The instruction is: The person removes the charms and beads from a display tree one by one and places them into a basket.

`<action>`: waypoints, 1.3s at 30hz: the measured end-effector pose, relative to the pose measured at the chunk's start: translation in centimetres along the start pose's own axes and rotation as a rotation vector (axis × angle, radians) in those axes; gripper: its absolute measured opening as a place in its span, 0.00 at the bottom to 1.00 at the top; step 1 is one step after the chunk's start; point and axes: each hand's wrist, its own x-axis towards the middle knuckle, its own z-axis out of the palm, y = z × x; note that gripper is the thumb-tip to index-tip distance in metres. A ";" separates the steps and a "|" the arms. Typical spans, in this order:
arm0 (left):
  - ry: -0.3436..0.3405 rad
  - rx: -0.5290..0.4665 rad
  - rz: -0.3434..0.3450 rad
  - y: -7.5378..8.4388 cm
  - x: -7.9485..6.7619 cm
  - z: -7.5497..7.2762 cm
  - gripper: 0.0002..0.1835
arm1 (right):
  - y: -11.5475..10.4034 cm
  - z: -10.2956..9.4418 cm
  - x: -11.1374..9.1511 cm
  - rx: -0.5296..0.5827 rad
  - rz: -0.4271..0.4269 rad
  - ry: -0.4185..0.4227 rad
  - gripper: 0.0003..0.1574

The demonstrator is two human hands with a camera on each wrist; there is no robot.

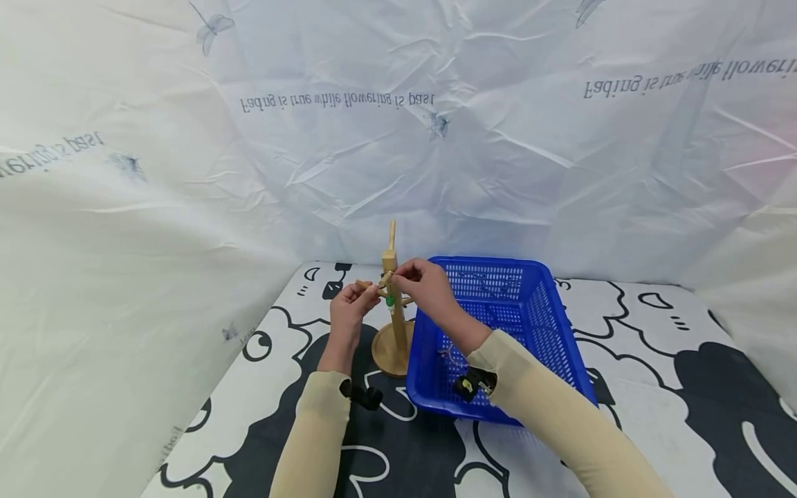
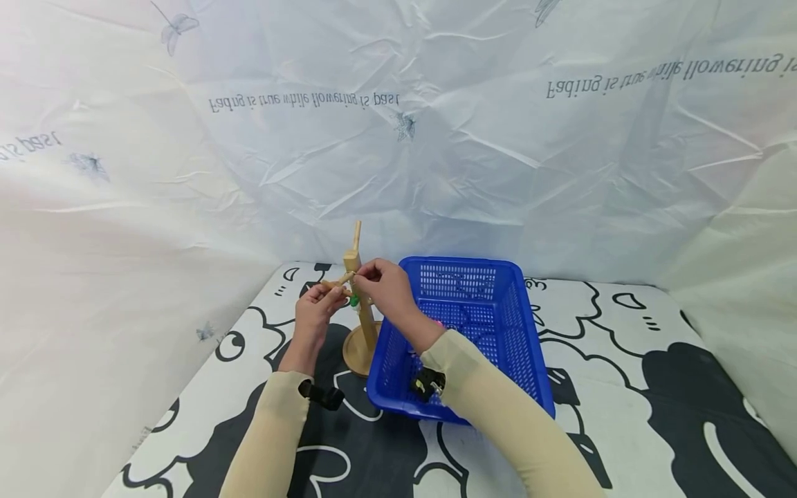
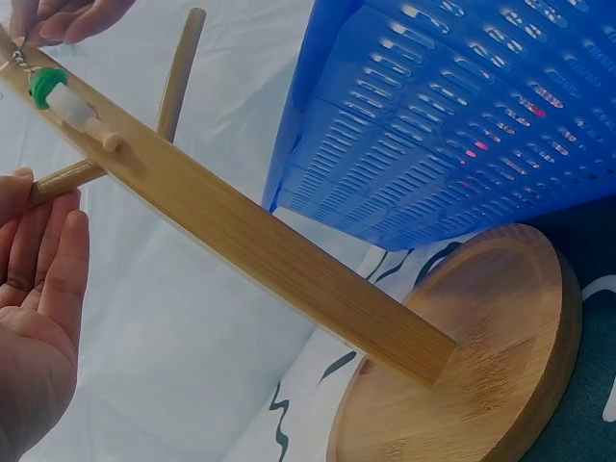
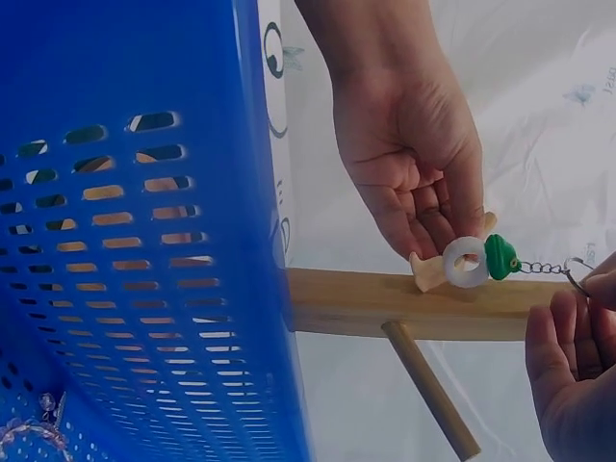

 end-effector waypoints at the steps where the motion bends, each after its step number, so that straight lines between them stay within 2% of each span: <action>1: 0.002 0.002 0.000 0.0 0.0 0.0 0.17 | 0.0 0.0 0.0 0.000 0.002 -0.001 0.10; 16: 0.010 -0.019 -0.003 0.1 0.2 0.0 0.11 | -1.0 -0.3 -0.4 0.045 0.024 -0.025 0.09; 23: 0.011 -0.015 -0.007 0.3 0.2 0.1 0.15 | -1.4 -0.4 -0.7 0.063 0.025 -0.033 0.09; 31: 0.019 -0.013 -0.004 0.4 0.2 0.2 0.14 | -1.9 -0.6 -1.0 0.063 0.023 -0.035 0.08; 39: 0.022 -0.030 -0.008 0.4 0.1 0.3 0.07 | -2.2 -0.7 -1.1 0.053 -0.014 -0.042 0.07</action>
